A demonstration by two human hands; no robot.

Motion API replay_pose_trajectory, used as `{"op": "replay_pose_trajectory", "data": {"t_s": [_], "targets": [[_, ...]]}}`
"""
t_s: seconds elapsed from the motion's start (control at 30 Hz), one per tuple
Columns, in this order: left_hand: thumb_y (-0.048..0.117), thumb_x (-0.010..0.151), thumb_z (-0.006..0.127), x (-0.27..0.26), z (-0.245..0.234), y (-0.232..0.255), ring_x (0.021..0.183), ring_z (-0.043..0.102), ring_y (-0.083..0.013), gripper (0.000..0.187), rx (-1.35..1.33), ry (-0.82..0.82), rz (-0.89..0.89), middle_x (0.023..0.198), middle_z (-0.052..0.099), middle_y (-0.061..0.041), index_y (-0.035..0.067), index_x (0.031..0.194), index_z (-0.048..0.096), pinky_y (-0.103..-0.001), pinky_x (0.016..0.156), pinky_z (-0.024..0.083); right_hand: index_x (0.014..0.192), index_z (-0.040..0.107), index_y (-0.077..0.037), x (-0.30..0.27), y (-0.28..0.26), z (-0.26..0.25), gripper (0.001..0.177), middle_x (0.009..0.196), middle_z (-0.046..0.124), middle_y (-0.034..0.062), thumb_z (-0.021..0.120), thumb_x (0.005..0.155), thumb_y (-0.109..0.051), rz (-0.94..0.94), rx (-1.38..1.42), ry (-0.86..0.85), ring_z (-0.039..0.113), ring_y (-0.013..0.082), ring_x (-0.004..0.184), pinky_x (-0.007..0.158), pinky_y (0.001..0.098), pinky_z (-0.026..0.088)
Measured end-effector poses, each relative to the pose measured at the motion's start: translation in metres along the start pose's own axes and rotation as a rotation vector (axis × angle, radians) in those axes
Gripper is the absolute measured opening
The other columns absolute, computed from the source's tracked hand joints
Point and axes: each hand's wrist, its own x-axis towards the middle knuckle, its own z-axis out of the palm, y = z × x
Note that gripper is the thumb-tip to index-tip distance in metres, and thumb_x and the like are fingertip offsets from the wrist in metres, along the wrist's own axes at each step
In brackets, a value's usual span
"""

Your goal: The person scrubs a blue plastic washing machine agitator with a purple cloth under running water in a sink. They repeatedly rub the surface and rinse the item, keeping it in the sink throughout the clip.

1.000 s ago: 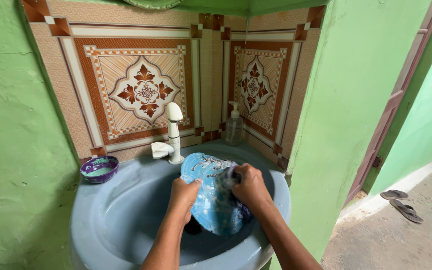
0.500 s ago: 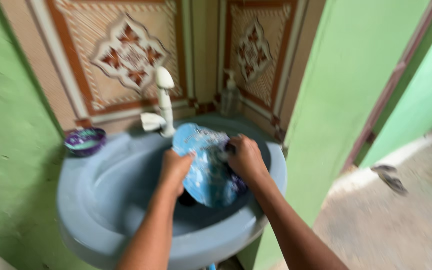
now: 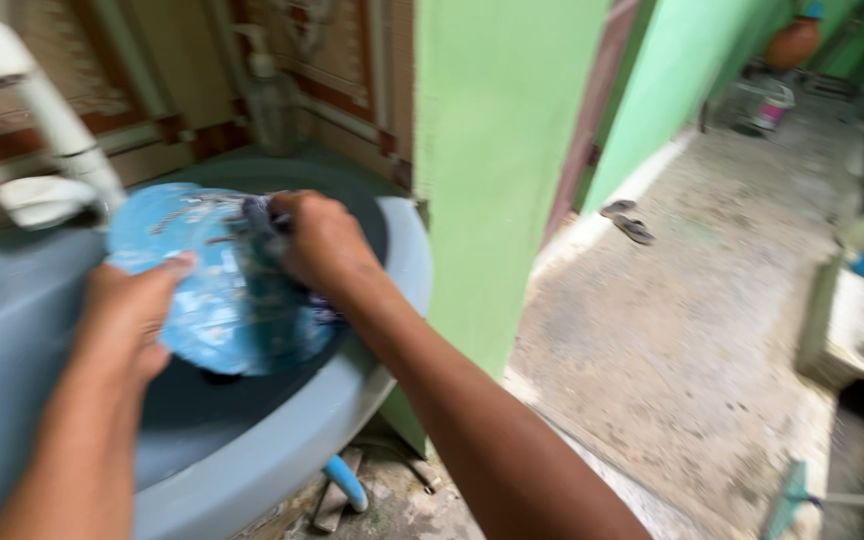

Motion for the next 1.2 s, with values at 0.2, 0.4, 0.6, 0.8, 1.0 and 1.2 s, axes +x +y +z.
{"op": "replay_pose_trajectory", "data": {"t_s": [0.2,0.4,0.6,0.8,1.0,1.2], "targets": [[0.000,0.092,0.066,-0.010,0.007,0.010,0.100,0.074,-0.0264,0.039,0.057,0.028,-0.004,0.119,0.071,-0.017,-0.001,0.130,0.061,-0.043,0.082,0.062,0.087,0.079,-0.007,0.001,0.016,0.011,0.026,0.098,0.075,0.0154,0.069,0.065,0.002,-0.099,-0.036,-0.046,0.070,0.0312,0.106,0.095,0.0384,0.060],[-0.001,0.093,0.065,-0.006,0.010,0.009,0.097,0.073,-0.0295,0.039,0.107,0.085,-0.024,0.118,0.069,-0.020,-0.006,0.132,0.058,-0.047,0.078,0.061,0.089,0.076,-0.001,-0.003,-0.009,-0.001,0.018,0.097,0.071,0.0211,0.077,0.072,-0.005,-0.097,-0.058,-0.139,0.067,0.0356,0.107,0.101,0.0440,0.052],[0.001,0.096,0.064,-0.008,0.013,0.011,0.096,0.073,-0.0325,0.038,0.167,0.111,-0.059,0.115,0.069,-0.023,-0.007,0.133,0.057,-0.049,0.078,0.061,0.116,0.071,0.000,-0.002,-0.016,-0.007,0.057,0.116,0.067,0.0225,0.072,0.060,0.008,-0.085,0.036,-0.023,0.067,0.0405,0.107,0.096,0.0414,0.056],[0.000,0.092,0.067,0.008,0.003,-0.009,0.095,0.071,-0.0262,0.040,0.075,0.078,-0.016,0.113,0.071,-0.015,0.000,0.131,0.062,-0.045,0.077,0.059,0.106,0.076,-0.001,0.001,0.005,0.010,0.046,0.111,0.068,0.0240,0.076,0.060,0.002,-0.051,0.042,-0.092,0.070,0.0395,0.105,0.096,0.0414,0.059],[0.003,0.089,0.070,0.012,-0.004,-0.016,0.086,0.069,-0.0238,0.032,0.020,0.048,-0.009,0.104,0.072,-0.014,-0.002,0.121,0.068,-0.042,0.073,0.057,0.106,0.075,-0.002,0.004,0.010,0.008,0.043,0.105,0.067,0.0262,0.073,0.063,0.004,0.126,0.027,-0.036,0.067,0.0438,0.099,0.088,0.0455,0.055],[0.007,0.088,0.071,-0.003,0.004,0.000,0.081,0.068,-0.0238,0.029,0.065,0.064,-0.026,0.097,0.073,-0.016,-0.007,0.113,0.070,-0.043,0.070,0.055,0.102,0.077,-0.001,0.001,0.004,0.004,0.039,0.103,0.071,0.0255,0.069,0.064,0.008,-0.104,0.083,-0.029,0.071,0.0415,0.097,0.089,0.0417,0.058]]}}
